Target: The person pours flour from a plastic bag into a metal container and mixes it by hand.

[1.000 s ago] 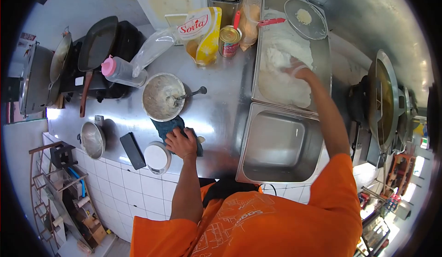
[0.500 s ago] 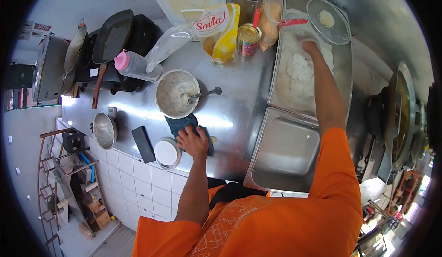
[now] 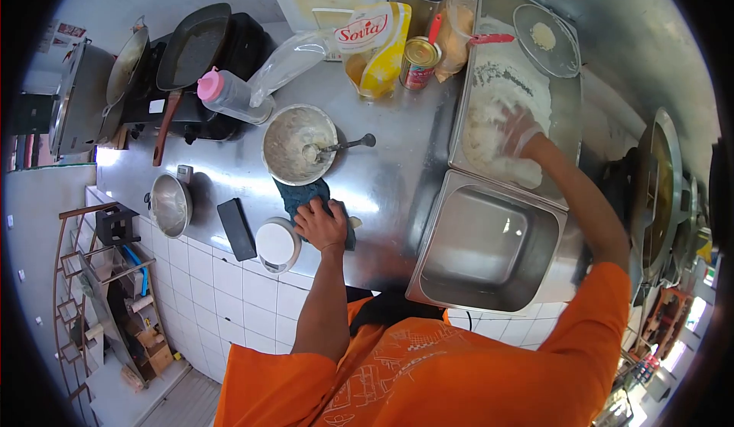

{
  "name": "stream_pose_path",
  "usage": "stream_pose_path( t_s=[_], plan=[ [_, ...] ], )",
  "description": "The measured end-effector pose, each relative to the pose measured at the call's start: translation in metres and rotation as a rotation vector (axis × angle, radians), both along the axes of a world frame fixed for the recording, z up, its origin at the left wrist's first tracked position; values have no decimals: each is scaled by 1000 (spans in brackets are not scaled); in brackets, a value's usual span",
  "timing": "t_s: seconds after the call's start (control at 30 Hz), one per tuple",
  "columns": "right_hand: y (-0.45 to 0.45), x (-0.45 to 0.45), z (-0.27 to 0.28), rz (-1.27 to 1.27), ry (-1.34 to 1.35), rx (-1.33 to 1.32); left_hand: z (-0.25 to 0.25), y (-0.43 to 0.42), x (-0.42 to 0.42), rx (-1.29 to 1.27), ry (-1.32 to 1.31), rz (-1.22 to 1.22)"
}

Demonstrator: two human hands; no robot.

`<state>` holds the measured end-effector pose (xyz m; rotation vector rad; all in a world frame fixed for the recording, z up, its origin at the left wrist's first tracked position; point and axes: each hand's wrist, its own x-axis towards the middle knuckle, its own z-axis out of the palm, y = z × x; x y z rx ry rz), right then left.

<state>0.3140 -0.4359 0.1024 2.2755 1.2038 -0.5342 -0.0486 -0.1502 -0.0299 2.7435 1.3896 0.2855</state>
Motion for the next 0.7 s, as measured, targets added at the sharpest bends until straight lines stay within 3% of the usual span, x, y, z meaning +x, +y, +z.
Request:
stream_pose_path(
  t_s=[0.1,0.2,0.3,0.43,0.6,0.7],
  plan=[
    [-11,45,-62,-513,7,268,6,0,1,-55,14,30],
    [16,35,-61,-624,-9,298,0,2,-1,6,-11,13],
    [22,17,-44,-619,134,254,2,1,1,-12,-44,13],
    [-12,8,-37,-640,242,397,4,2,0,-18,-59,1],
    [-61,19,23,-667,184,681,9,1,0,-96,38,21],
    [-97,48,36,-572,-53,743,7,3,0,-67,22,16]
  ],
)
